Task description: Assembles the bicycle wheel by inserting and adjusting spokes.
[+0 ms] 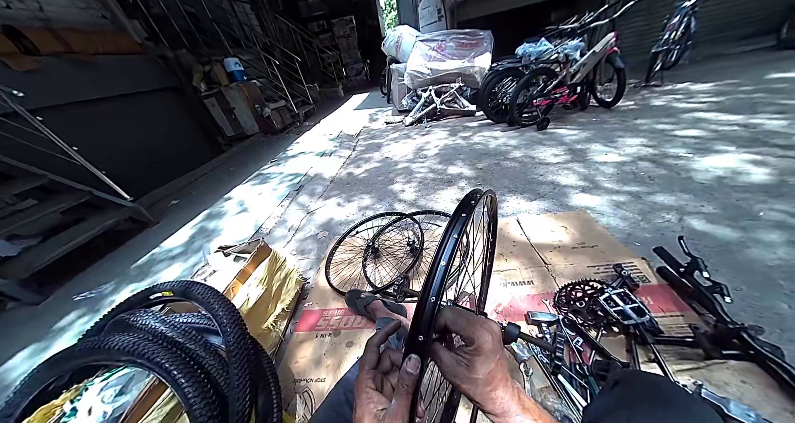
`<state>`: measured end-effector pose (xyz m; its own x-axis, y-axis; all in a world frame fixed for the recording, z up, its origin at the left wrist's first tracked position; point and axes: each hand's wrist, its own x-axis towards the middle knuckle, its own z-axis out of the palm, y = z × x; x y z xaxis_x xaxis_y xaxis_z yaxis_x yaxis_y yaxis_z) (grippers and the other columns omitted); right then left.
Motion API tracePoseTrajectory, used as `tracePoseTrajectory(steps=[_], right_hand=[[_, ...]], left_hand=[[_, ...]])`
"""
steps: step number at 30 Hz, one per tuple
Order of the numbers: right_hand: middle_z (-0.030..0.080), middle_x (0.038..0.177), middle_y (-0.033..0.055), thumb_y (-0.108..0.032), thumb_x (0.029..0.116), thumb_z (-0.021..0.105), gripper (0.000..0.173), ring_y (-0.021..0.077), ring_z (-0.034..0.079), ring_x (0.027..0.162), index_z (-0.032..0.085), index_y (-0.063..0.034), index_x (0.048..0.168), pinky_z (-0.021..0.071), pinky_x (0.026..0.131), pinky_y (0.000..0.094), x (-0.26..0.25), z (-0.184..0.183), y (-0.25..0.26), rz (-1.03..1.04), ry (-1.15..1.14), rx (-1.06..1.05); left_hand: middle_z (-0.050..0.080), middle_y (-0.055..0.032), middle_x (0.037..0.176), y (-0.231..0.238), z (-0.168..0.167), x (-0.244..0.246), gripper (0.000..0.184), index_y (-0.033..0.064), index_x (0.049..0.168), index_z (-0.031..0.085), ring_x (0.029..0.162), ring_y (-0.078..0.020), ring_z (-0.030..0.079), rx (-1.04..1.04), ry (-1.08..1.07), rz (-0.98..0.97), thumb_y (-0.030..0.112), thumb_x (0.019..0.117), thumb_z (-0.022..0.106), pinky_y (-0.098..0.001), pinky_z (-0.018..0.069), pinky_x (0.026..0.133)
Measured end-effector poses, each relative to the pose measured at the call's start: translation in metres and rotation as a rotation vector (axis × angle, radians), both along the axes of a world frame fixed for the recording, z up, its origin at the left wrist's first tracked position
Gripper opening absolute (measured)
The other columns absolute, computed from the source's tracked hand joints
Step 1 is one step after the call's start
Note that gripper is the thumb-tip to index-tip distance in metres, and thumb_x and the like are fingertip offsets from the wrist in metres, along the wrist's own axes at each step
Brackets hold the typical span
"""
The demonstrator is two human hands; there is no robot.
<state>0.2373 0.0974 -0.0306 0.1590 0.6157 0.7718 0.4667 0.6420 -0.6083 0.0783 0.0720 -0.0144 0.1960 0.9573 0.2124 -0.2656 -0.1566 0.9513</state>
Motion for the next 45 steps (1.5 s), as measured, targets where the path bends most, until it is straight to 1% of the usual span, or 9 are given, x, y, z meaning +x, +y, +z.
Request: tracePoseTrajectory(steps=[5, 15, 21, 25, 30, 33, 36, 39, 45], right_hand=[[0.058, 0.062, -0.0016, -0.011, 0.0739, 0.074, 0.019, 0.0068, 0.056, 0.055, 0.058, -0.0114, 0.064, 0.0487, 0.051, 0.0224, -0.03, -0.014, 0.01, -0.36, 0.067, 0.179], [0.061, 0.078, -0.0071, -0.03, 0.0813, 0.083, 0.019, 0.0061, 0.06, 0.068, 0.068, -0.0174, 0.081, 0.053, 0.058, 0.0278, 0.025, 0.001, -0.018, -0.133, -0.177, -0.262], [0.065, 0.082, 0.0078, -0.015, 0.0981, 0.067, 0.014, 0.0145, 0.064, 0.07, 0.063, -0.0034, 0.092, 0.057, 0.065, 0.0283, 0.026, -0.057, -0.05, -0.008, 0.798, -0.614], [0.062, 0.079, 0.0051, -0.039, 0.1067, 0.05, 0.029, 0.0158, 0.064, 0.064, 0.055, -0.0109, 0.1, 0.0573, 0.056, 0.0321, 0.029, -0.097, -0.052, -0.308, 1.441, -1.003], [0.037, 0.156, 0.0205, -0.054, 0.1047, 0.044, 0.068, 0.0373, 0.048, 0.133, 0.029, -0.0128, 0.157, 0.0459, 0.098, 0.0574, 0.048, -0.151, -0.021, -0.504, 1.443, -1.14], [0.03, 0.16, 0.0237, -0.055, 0.1056, 0.038, 0.069, 0.0439, 0.041, 0.137, 0.023, -0.0121, 0.158, 0.0433, 0.097, 0.0661, 0.064, -0.19, 0.01, -0.543, 1.386, -1.111], [0.041, 0.152, 0.0211, -0.044, 0.1097, 0.034, 0.055, 0.039, 0.045, 0.133, 0.034, -0.01, 0.152, 0.0425, 0.097, 0.0653, 0.081, -0.229, 0.025, -0.407, 1.322, -1.065], [0.06, 0.099, 0.0095, -0.045, 0.1097, 0.037, 0.04, 0.0214, 0.059, 0.085, 0.055, -0.0104, 0.121, 0.0523, 0.071, 0.0447, 0.09, -0.263, 0.03, -0.285, 1.194, -1.126], [0.059, 0.123, 0.019, -0.034, 0.1115, 0.035, 0.042, 0.0284, 0.059, 0.103, 0.051, -0.0034, 0.136, 0.0505, 0.085, 0.048, 0.074, -0.208, 0.043, -0.277, 1.136, -1.332]], left_hand=[[0.063, -0.0098, 0.081, 0.001, 0.001, 0.002, 0.055, -0.0049, 0.148, 0.039, 0.052, -0.015, 0.059, -0.018, -0.005, 0.023, 0.007, 0.0995, 0.06, -0.0267, 0.0524, 0.042], [0.068, -0.0094, 0.098, 0.013, 0.005, -0.007, 0.045, 0.0181, 0.138, 0.062, 0.074, -0.0216, 0.066, -0.026, 0.177, -0.039, 0.027, 0.0943, 0.07, -0.0319, 0.0586, 0.06], [0.065, -0.0055, 0.133, 0.061, 0.047, 0.016, 0.05, 0.0167, 0.149, 0.054, 0.114, -0.0187, 0.065, 0.062, 0.243, -0.276, 0.035, 0.1027, 0.059, -0.0395, 0.0587, 0.092], [0.065, -0.0105, 0.125, 0.103, 0.081, 0.056, 0.046, 0.0115, 0.147, 0.052, 0.104, -0.0159, 0.065, -0.02, 0.113, -0.543, 0.037, 0.1103, 0.043, -0.037, 0.0561, 0.088], [0.065, -0.0093, 0.109, 0.114, 0.074, 0.067, 0.033, 0.0045, 0.134, 0.056, 0.088, -0.0115, 0.063, -0.03, 0.006, -0.672, 0.024, 0.1104, 0.043, -0.0275, 0.0546, 0.074], [0.06, -0.0102, 0.135, 0.084, 0.032, 0.03, 0.048, 0.0046, 0.146, 0.046, 0.109, -0.0124, 0.062, 0.104, -0.113, -0.75, 0.027, 0.1043, 0.047, -0.0293, 0.0548, 0.088], [0.071, -0.0012, 0.114, 0.035, -0.058, -0.034, 0.051, 0.0164, 0.126, 0.069, 0.097, -0.008, 0.067, -0.171, -0.248, -0.733, 0.057, 0.0973, 0.06, -0.0262, 0.0577, 0.083], [0.066, -0.0003, 0.083, -0.001, -0.121, -0.076, 0.051, 0.0126, 0.099, 0.07, 0.076, -0.0119, 0.064, -0.415, 0.45, -0.28, 0.05, 0.1082, 0.037, -0.0338, 0.0554, 0.072], [0.07, -0.0037, 0.095, -0.049, -0.161, -0.101, 0.051, 0.0126, 0.115, 0.071, 0.081, -0.0156, 0.067, -0.236, 0.861, 0.222, 0.054, 0.1029, 0.043, -0.0423, 0.0576, 0.074]])
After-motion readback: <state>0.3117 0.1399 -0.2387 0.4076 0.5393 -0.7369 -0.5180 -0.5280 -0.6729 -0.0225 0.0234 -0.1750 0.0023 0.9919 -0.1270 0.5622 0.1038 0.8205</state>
